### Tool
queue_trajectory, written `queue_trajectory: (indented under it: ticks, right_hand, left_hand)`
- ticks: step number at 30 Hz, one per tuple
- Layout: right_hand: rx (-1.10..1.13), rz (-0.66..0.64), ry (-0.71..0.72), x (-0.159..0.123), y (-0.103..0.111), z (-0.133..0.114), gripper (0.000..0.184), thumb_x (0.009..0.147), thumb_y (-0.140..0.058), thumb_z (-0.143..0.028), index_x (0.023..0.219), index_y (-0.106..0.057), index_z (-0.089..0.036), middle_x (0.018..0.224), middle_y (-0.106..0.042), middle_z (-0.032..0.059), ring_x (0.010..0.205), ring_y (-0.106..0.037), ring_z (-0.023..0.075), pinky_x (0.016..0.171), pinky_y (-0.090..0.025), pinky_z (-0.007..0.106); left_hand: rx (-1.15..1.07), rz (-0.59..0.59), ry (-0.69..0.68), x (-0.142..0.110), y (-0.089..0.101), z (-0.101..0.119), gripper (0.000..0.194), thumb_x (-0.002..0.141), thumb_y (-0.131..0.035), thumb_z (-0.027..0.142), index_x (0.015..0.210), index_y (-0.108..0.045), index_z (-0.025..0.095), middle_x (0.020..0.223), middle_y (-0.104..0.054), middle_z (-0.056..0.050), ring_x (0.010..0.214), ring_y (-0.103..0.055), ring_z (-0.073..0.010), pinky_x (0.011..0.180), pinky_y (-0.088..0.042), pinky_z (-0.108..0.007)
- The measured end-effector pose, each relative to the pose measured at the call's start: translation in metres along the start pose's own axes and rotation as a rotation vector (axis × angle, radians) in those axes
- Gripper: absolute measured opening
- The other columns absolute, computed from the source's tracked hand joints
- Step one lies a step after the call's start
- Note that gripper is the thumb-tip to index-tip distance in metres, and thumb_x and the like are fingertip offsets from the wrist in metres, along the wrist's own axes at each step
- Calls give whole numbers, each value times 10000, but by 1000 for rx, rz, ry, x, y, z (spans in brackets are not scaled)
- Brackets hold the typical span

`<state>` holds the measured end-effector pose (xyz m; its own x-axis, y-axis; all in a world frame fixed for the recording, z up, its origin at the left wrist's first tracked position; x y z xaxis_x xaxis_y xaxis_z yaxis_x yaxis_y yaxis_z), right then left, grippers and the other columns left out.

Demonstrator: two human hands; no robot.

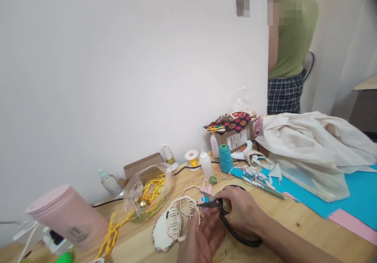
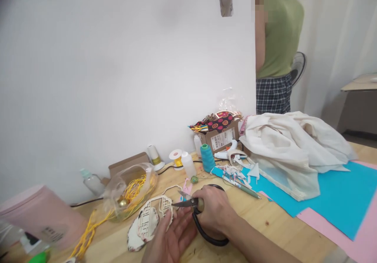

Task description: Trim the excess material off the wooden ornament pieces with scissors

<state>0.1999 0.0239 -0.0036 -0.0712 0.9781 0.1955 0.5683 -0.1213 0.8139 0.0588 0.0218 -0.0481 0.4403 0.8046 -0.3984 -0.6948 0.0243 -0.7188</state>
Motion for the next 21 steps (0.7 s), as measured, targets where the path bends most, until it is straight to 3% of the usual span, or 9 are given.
queue_trajectory:
  ticks: [10,21]
  right_hand:
    - [-35,-29,1,1,0,1,233,611,-547,-283,819,-651,-261,742,-601,16,694,-508,160,556,-288,226]
    - [-17,12,18,0,1,1,237,602,-537,-270,811,-648,-259,733,-605,12,684,-505,156,557,-292,227]
  left_hand:
    - [64,-16,-61,0,2,-1,299,761,-523,385,801,-680,135,929,-682,-117,906,-589,-238,826,-417,-393]
    - [27,-71,-19,1,2,-1,360,823,-422,371,828,-690,131,938,-692,-98,923,-583,-219,833,-425,-371]
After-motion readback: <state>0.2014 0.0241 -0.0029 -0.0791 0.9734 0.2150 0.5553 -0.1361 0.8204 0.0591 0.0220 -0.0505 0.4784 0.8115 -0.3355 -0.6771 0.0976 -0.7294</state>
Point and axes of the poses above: each hand's wrist, its own x-axis towards the middle knuckle, its own y-axis out of the back of the hand, z = x × y, the point moved 4 cm from there along x, towards the middle knuckle
